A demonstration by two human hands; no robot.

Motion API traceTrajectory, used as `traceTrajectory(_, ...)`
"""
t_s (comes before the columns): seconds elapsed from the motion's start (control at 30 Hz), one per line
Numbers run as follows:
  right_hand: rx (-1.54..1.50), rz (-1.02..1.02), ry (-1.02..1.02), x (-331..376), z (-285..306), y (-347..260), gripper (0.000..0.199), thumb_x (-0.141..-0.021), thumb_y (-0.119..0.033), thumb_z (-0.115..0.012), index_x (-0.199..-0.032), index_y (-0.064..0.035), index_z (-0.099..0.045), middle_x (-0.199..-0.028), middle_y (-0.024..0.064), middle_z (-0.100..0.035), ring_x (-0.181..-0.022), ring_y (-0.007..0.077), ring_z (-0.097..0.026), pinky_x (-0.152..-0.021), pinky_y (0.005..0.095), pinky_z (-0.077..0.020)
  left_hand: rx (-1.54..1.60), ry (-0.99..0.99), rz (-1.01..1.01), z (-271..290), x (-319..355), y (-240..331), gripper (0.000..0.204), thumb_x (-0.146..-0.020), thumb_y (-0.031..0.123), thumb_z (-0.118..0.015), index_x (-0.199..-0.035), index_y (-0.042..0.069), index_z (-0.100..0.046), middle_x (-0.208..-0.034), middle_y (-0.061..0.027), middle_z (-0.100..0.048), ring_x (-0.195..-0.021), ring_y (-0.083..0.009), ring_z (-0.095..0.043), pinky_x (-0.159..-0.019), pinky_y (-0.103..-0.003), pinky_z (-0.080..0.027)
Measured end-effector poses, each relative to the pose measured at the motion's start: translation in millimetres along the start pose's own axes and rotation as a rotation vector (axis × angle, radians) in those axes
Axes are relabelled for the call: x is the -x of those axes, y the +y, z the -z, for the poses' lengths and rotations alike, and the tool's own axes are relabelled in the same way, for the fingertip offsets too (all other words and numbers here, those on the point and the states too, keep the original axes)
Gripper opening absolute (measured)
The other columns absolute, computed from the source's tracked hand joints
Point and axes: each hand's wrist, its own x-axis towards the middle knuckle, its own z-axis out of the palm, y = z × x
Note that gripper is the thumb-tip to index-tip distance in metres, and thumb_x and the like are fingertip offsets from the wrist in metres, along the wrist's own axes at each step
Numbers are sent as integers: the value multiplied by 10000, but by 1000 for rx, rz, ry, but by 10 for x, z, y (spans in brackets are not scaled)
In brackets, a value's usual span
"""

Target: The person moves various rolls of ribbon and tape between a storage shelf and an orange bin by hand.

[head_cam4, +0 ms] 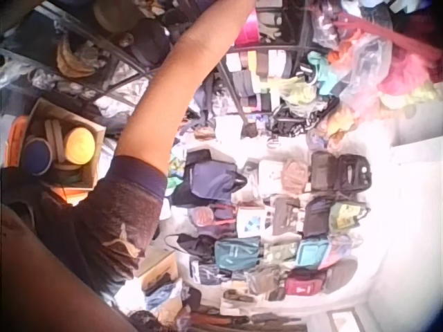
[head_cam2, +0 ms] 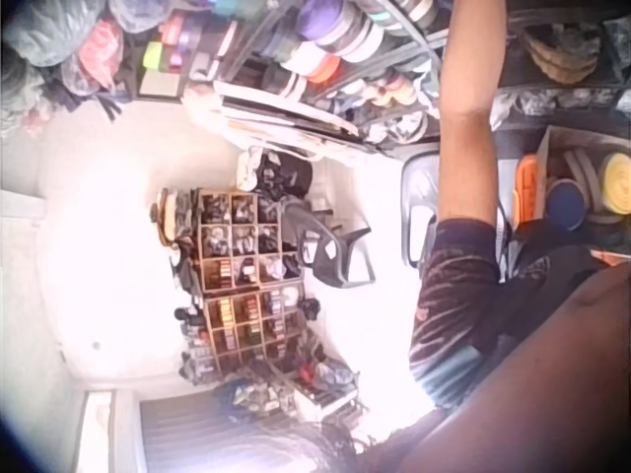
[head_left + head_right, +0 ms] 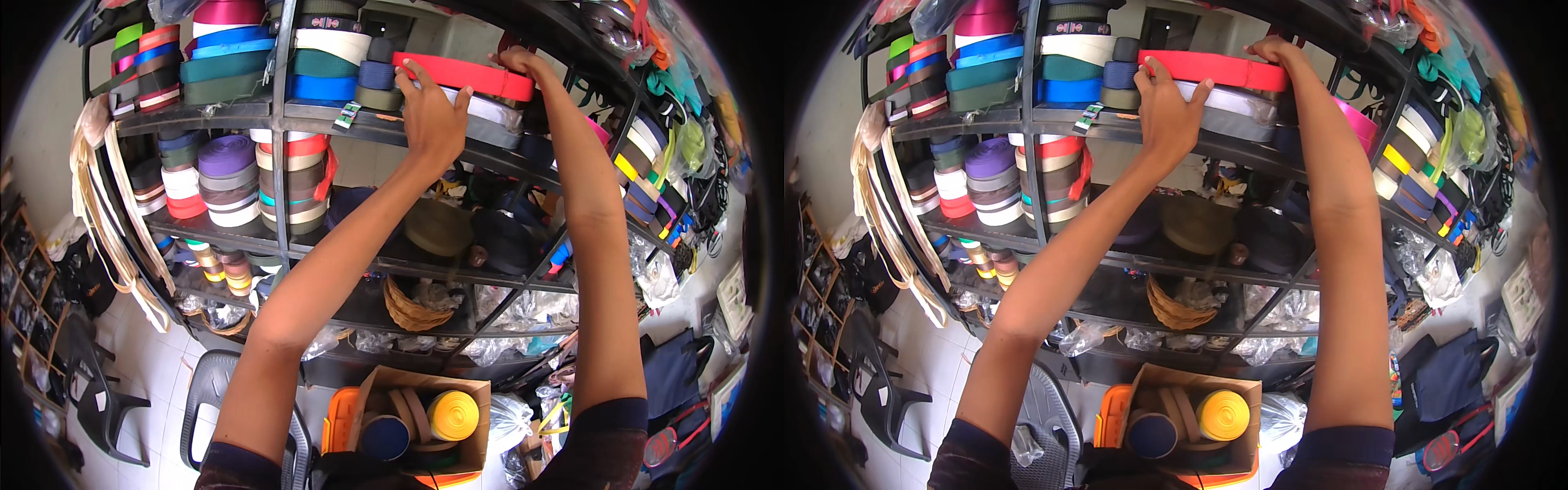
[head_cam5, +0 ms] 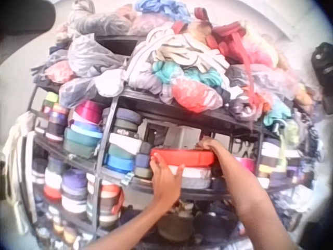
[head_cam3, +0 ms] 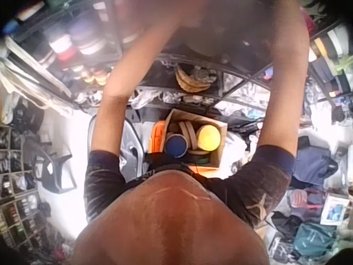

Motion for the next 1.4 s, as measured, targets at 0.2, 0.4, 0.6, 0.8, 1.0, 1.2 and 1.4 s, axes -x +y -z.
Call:
traceTrajectory(0.2,-331,69,-40,228,257,37,508,-847,-421,-628,-1059,41,-640,-930,159,-679,-731,281,-668,-646,432,-531,42,12,16,29,-45,121,906,-847,385,-674,-1372,-194,-215,-1366,-383,-285,-1074,-508,-537,-944,-481,-434)
traceTrajectory(0.4,-188,201,-54,617,308,55,467,-884,-367,-507,-1153,3,-597,-970,139,-664,-778,238,-660,-678,399,-534,68,36,-19,32,-5,279,916,-828,361,-700,-1377,-185,-210,-1371,-384,-275,-1072,-520,-533,-947,-481,-435)
traceTrajectory(0.6,-404,65,-200,1143,565,-293,726,-864,-658,-513,-1242,-41,-574,-1101,107,-653,-1035,186,-598,-889,332,-475,24,-12,-79,93,-20,160,862,-801,123,-701,-1383,-199,-153,-1383,-465,-168,-1036,-523,-555,-936,-447,-457)
traceTrajectory(0.8,-535,553,-100,1525,436,-181,734,-818,-636,-580,-1173,4,-629,-1026,111,-663,-969,214,-606,-878,313,-453,-53,-78,-100,129,27,78,810,-776,41,-648,-1393,-173,-169,-1372,-439,-216,-1017,-514,-557,-912,-467,-460)
traceTrajectory(1.0,-72,717,317,1854,337,-510,548,-736,-306,-747,-1225,-101,-604,-1051,154,-683,-962,333,-648,-853,394,-490,-293,5,-354,350,-15,-63,661,-776,64,-621,-1353,-101,-346,-1333,-323,-402,-1153,-453,-478,-975,-465,-409)
traceTrajectory(1.2,-30,779,489,1824,250,-663,489,-716,-227,-734,-1177,-124,-605,-997,176,-676,-936,387,-631,-834,451,-509,-579,213,-713,741,-511,-459,440,-844,68,-586,-1259,-42,-492,-1261,-210,-515,-1186,-364,-492,-1003,-443,-396)
traceTrajectory(1.4,53,674,525,1812,128,-620,455,-699,-146,-690,-1145,-103,-607,-969,179,-677,-852,404,-643,-754,471,-527,-564,-62,-708,880,-619,-479,364,-868,86,-579,-1193,-63,-512,-1148,-213,-565,-1049,-378,-560,-906,-406,-459)
